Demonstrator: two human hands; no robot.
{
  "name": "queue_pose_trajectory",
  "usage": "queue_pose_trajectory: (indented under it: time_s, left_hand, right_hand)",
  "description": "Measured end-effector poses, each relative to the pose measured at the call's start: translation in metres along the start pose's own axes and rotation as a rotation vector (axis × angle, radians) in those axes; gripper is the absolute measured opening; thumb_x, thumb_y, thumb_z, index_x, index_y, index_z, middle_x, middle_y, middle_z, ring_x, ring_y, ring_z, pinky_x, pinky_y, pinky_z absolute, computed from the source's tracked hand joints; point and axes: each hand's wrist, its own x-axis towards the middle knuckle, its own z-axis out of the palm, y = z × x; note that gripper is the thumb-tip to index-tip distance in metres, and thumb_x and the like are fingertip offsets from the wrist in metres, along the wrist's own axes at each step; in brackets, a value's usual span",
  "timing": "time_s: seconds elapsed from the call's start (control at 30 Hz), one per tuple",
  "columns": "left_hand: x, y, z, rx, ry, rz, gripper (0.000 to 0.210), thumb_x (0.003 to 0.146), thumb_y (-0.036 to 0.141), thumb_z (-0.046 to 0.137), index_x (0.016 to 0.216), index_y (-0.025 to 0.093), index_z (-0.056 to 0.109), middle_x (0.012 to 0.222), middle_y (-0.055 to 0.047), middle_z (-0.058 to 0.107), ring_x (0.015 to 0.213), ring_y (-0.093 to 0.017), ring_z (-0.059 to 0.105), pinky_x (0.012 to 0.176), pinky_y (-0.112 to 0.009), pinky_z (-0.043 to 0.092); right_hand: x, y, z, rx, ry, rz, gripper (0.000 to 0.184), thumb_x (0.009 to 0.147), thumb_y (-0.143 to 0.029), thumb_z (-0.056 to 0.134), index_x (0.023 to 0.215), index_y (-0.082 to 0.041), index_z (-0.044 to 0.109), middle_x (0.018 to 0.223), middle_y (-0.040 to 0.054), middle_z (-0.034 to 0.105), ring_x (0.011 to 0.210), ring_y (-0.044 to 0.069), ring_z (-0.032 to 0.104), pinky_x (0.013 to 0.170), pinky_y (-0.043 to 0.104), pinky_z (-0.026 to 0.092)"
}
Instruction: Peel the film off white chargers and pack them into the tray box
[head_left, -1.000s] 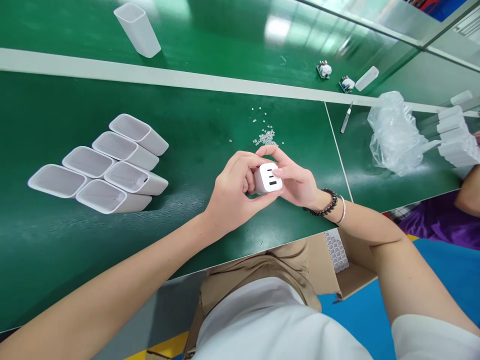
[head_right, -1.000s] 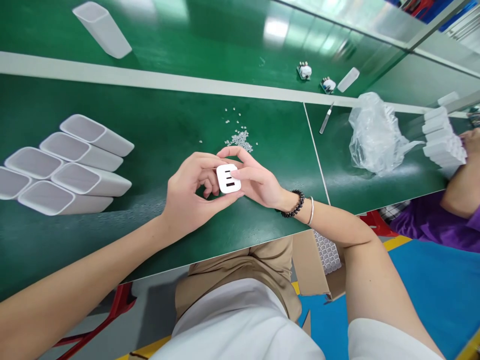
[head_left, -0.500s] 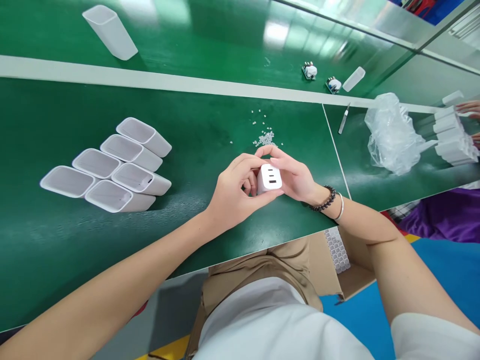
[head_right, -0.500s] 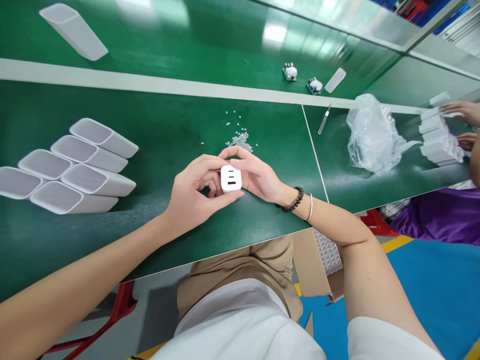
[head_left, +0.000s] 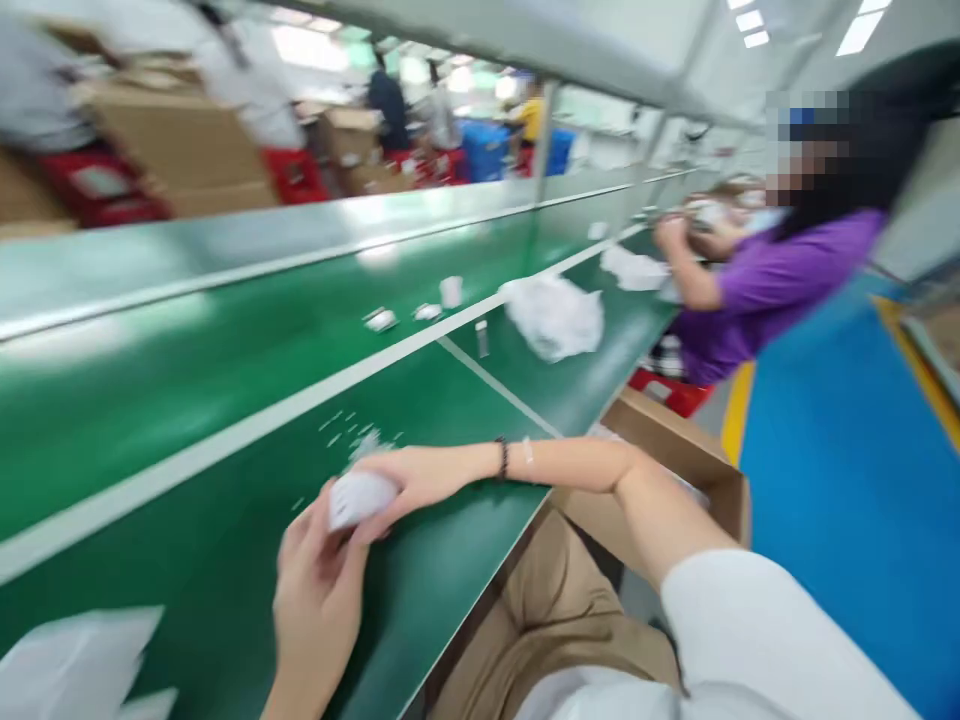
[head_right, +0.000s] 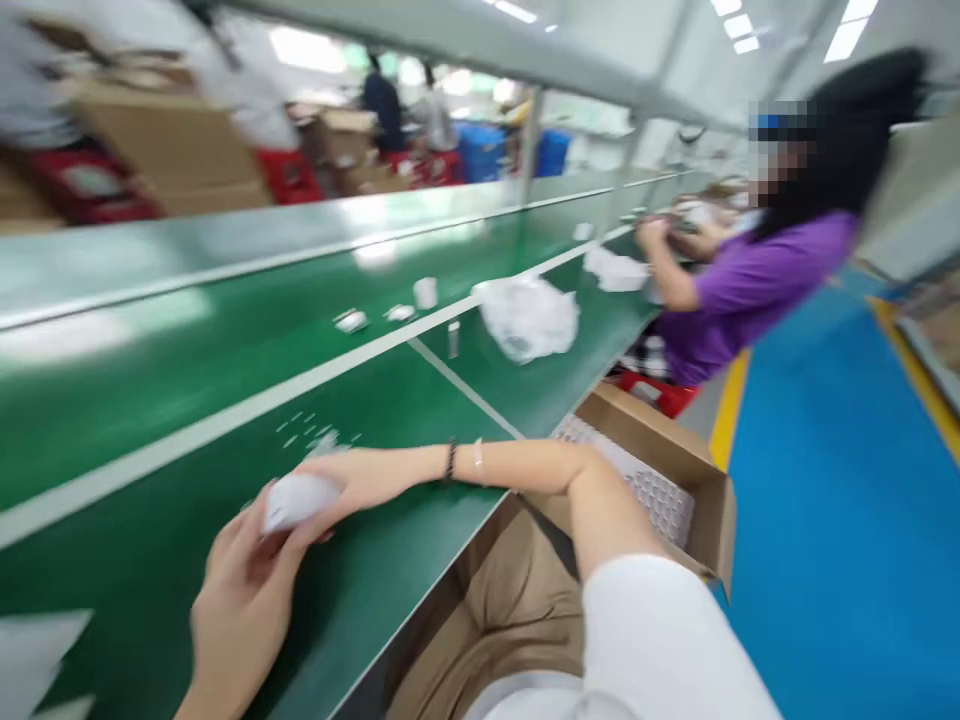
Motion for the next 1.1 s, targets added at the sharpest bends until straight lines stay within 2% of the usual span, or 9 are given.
queue_pose_trajectory:
  time_s: [0.07, 0.1, 0.17, 0.27, 0.4, 0.57, 0.67, 0.83, 1.1]
  left_hand:
    - [0.003, -0.017, 0.022, 0.152, -0.065, 0.238, 0.088, 0.085, 0.053, 0.065, 0.16, 0.022, 0.029, 0.153, -0.017, 0.039, 0.11, -0.03, 0.069, 0.099, -0.047, 0.058]
    - [0.003, -0.022, 0.038, 0.295, -0.157, 0.399, 0.087, 0.088, 0.052, 0.061, 0.161, 0.022, 0.025, 0.151, -0.018, 0.044, 0.123, -0.035, 0.062, 0.105, -0.052, 0.054]
    - [0.0, -0.022, 0.073, 0.496, -0.406, 0.765, 0.074, 0.095, 0.045, 0.049, 0.162, 0.025, 0.024, 0.153, -0.014, 0.048, 0.14, -0.037, 0.05, 0.113, -0.059, 0.046]
    - [-0.003, 0.004, 0.135, 0.624, -0.526, 1.025, 0.079, 0.093, 0.044, 0.05, 0.162, 0.015, 0.022, 0.163, -0.015, 0.038, 0.149, -0.034, 0.041, 0.12, -0.053, 0.041]
    - [0.017, 0.062, 0.229, 0.835, -0.76, 0.859, 0.083, 0.079, 0.024, 0.056, 0.156, 0.003, 0.033, 0.166, -0.018, 0.026, 0.156, -0.032, 0.025, 0.128, -0.049, 0.027]
    - [0.032, 0.119, 0.348, 0.86, -0.717, 0.836, 0.09, 0.075, 0.018, 0.058, 0.156, -0.003, 0.027, 0.165, -0.027, 0.02, 0.156, -0.039, 0.021, 0.127, -0.058, 0.021]
    - [0.032, 0.135, 0.399, 0.855, -0.675, 0.843, 0.082, 0.079, 0.014, 0.055, 0.155, -0.005, 0.03, 0.163, -0.029, 0.025, 0.154, -0.04, 0.026, 0.125, -0.058, 0.024]
    - [0.03, 0.142, 0.436, 0.838, -0.606, 0.857, 0.068, 0.087, 0.007, 0.045, 0.153, -0.005, 0.035, 0.16, -0.033, 0.029, 0.152, -0.041, 0.031, 0.123, -0.059, 0.027]
    - [0.03, 0.138, 0.443, 0.84, -0.589, 0.831, 0.058, 0.096, 0.008, 0.032, 0.152, -0.002, 0.038, 0.159, -0.032, 0.034, 0.151, -0.038, 0.035, 0.122, -0.058, 0.032]
  right_hand:
    - [-0.018, 0.0, -0.035, -0.229, 0.091, -0.089, 0.054, 0.072, -0.044, 0.087, 0.109, -0.016, 0.059, 0.105, 0.0032, 0.067, 0.097, 0.019, 0.064, 0.081, 0.025, 0.05]
    - [-0.035, 0.0, -0.056, -0.311, 0.18, -0.112, 0.055, 0.073, -0.044, 0.086, 0.113, -0.017, 0.059, 0.11, 0.0035, 0.067, 0.101, 0.019, 0.064, 0.083, 0.024, 0.05]
    - [-0.083, 0.003, -0.095, -0.406, 0.509, -0.059, 0.058, 0.074, -0.045, 0.086, 0.118, -0.018, 0.06, 0.114, 0.0022, 0.067, 0.103, 0.018, 0.064, 0.086, 0.023, 0.05]
    - [-0.164, 0.018, -0.153, -0.413, 1.126, 0.215, 0.047, 0.083, -0.043, 0.078, 0.118, -0.016, 0.063, 0.109, 0.0021, 0.069, 0.096, 0.016, 0.065, 0.086, 0.025, 0.053]
    - [-0.247, 0.059, -0.228, -0.405, 1.428, 0.456, 0.029, 0.098, -0.032, 0.063, 0.12, -0.013, 0.063, 0.118, 0.0084, 0.066, 0.103, 0.02, 0.066, 0.091, 0.039, 0.057]
    - [-0.294, 0.102, -0.293, -0.392, 1.581, 0.693, 0.035, 0.098, -0.036, 0.064, 0.126, -0.015, 0.061, 0.126, 0.01, 0.064, 0.11, 0.023, 0.065, 0.094, 0.044, 0.058]
    - [-0.301, 0.118, -0.321, -0.412, 1.609, 0.724, 0.035, 0.098, -0.036, 0.064, 0.125, -0.015, 0.062, 0.125, 0.0098, 0.064, 0.11, 0.023, 0.066, 0.094, 0.044, 0.058]
    - [-0.306, 0.137, -0.347, -0.442, 1.652, 0.724, 0.034, 0.098, -0.036, 0.064, 0.124, -0.015, 0.062, 0.123, 0.0095, 0.065, 0.108, 0.022, 0.066, 0.093, 0.043, 0.058]
    - [-0.304, 0.142, -0.348, -0.426, 1.676, 0.755, 0.035, 0.098, -0.036, 0.064, 0.125, -0.015, 0.062, 0.125, 0.0097, 0.064, 0.11, 0.023, 0.066, 0.094, 0.044, 0.058]
